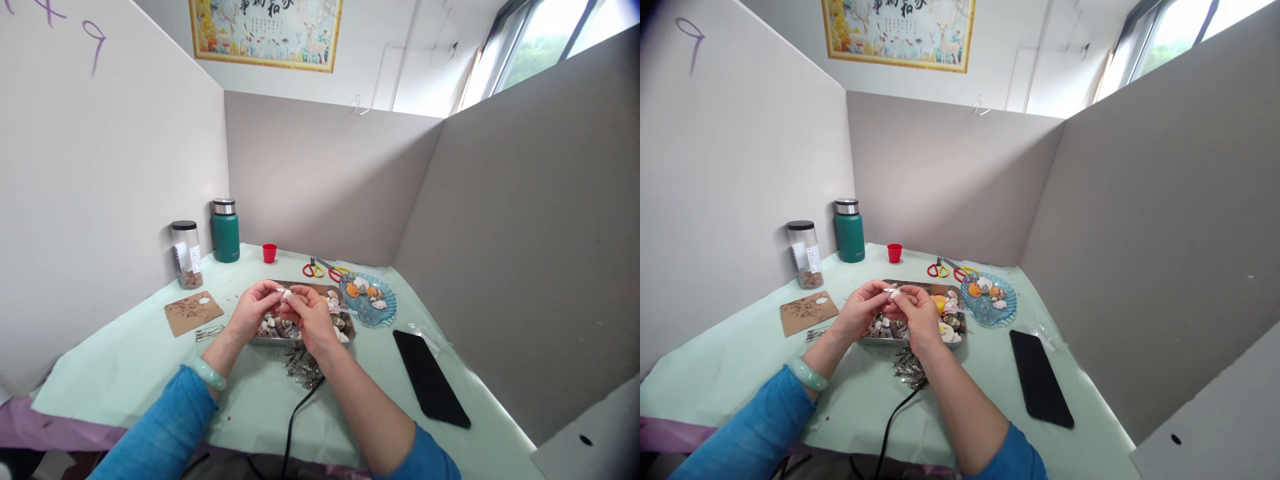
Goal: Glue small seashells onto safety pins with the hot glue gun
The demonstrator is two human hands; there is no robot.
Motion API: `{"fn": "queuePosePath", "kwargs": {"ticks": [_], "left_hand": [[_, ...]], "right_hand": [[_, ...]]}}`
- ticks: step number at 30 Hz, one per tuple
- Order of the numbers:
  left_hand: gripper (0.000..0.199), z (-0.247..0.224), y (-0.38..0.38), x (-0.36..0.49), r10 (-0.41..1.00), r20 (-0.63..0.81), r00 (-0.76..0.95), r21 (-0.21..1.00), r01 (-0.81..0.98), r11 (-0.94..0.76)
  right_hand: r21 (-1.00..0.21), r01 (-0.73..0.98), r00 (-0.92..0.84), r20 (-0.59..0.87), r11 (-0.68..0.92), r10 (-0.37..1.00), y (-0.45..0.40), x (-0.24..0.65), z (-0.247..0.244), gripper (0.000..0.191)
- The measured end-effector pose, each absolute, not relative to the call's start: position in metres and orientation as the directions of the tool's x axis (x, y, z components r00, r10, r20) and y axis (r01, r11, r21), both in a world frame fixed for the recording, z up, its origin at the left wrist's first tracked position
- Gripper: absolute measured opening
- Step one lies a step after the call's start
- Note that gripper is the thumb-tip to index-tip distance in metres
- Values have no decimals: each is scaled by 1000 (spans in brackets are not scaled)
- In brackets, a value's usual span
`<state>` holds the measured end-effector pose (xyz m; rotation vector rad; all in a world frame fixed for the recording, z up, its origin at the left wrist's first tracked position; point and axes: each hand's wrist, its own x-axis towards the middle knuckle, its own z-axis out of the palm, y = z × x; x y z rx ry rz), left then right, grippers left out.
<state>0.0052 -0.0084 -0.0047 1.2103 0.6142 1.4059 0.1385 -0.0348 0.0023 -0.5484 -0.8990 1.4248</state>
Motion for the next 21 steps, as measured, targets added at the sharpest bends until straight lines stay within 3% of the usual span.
{"fn": "queuePosePath", "kwargs": {"ticks": [21], "left_hand": [[21,-5,-8,6,922,367,120,891,-329,-312]], "right_hand": [[-806,-580,-87,207,119,974,-40,138,8,28]]}}
